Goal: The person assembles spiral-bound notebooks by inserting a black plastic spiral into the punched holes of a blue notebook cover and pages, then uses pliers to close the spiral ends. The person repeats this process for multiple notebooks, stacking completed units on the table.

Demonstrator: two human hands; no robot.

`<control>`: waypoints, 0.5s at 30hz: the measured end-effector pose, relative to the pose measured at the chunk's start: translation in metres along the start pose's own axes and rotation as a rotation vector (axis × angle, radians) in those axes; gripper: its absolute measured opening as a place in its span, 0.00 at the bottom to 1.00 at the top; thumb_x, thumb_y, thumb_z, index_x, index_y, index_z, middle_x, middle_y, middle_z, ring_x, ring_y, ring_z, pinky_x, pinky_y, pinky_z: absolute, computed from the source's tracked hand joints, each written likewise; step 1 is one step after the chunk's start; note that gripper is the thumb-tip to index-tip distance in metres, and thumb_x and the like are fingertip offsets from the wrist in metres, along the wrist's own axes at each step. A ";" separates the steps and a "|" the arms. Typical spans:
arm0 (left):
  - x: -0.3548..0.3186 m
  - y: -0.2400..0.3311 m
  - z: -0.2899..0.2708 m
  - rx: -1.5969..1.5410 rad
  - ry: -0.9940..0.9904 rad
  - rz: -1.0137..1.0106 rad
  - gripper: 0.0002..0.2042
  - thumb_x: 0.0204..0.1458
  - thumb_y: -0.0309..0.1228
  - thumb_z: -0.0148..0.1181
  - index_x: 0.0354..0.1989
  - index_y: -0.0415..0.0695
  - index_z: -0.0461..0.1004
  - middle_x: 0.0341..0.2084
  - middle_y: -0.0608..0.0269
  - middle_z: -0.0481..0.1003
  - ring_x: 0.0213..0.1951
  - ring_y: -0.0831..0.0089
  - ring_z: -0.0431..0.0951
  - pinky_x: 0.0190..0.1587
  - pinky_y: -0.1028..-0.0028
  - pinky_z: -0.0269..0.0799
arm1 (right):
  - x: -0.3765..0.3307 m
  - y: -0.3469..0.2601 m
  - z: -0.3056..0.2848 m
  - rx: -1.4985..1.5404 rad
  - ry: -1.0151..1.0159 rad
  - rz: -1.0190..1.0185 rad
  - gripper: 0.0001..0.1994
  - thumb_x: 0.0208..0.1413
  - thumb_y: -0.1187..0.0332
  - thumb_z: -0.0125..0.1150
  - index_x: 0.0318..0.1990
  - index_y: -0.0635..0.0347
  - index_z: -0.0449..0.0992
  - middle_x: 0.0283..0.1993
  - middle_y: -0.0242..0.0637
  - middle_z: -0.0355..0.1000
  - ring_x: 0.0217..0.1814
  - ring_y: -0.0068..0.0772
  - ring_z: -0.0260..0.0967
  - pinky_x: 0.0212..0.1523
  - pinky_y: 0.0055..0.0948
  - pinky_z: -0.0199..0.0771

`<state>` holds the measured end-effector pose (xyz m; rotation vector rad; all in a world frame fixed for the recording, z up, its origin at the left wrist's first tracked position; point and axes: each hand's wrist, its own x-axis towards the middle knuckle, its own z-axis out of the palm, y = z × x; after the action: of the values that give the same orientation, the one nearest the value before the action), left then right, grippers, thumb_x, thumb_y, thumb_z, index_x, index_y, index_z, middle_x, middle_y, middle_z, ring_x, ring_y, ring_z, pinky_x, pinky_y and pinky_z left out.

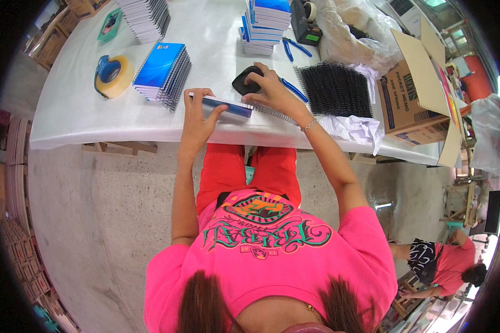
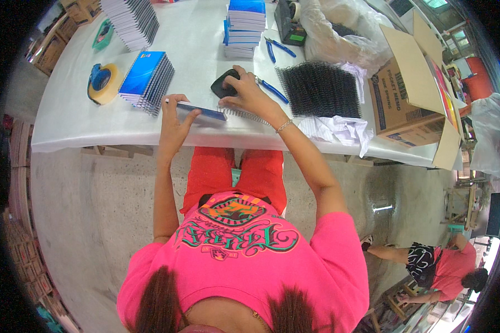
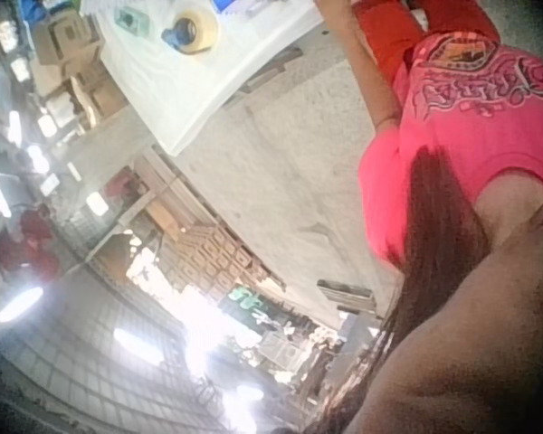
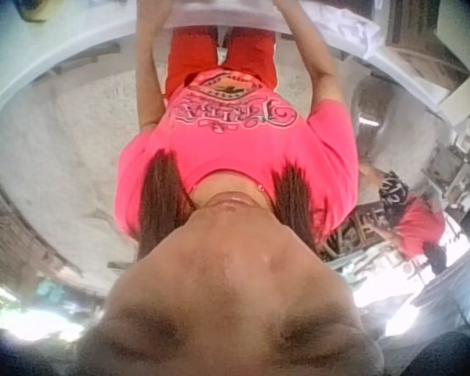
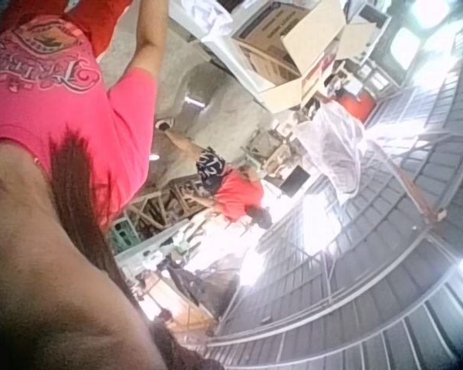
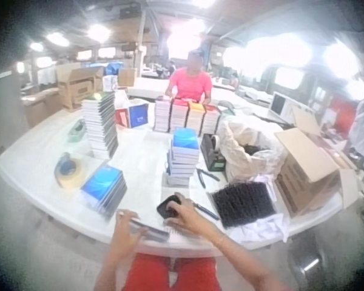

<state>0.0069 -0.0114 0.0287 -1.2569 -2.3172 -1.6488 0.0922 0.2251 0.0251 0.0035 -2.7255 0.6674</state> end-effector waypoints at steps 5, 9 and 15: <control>0.003 -0.021 -0.009 0.080 -0.005 0.105 0.31 0.41 0.41 0.76 0.47 0.42 0.63 0.42 0.56 0.58 0.47 0.60 0.64 0.50 0.64 0.65 | 0.000 -0.011 -0.022 0.792 -0.228 0.408 0.25 0.50 0.49 0.70 0.41 0.63 0.74 0.61 0.53 0.65 0.62 0.51 0.65 0.58 0.47 0.69; 0.006 -0.026 -0.001 -0.002 -0.035 0.049 0.37 0.33 0.43 0.80 0.46 0.42 0.61 0.41 0.58 0.57 0.47 0.62 0.63 0.50 0.66 0.64 | -0.030 -0.021 -0.048 1.551 -0.365 0.297 0.18 0.54 0.54 0.68 0.31 0.61 0.75 0.56 0.45 0.71 0.56 0.31 0.67 0.53 0.30 0.69; 0.010 -0.031 0.008 -0.040 -0.009 0.093 0.36 0.32 0.42 0.81 0.45 0.43 0.62 0.41 0.59 0.58 0.46 0.62 0.64 0.50 0.67 0.65 | -0.041 -0.034 -0.055 0.821 -0.253 0.265 0.16 0.49 0.57 0.73 0.30 0.59 0.75 0.56 0.43 0.72 0.53 0.28 0.66 0.52 0.26 0.67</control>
<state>-0.0157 -0.0026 0.0056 -1.3593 -2.2053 -1.6710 0.1510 0.2166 0.0727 -0.0843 -2.4774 1.9203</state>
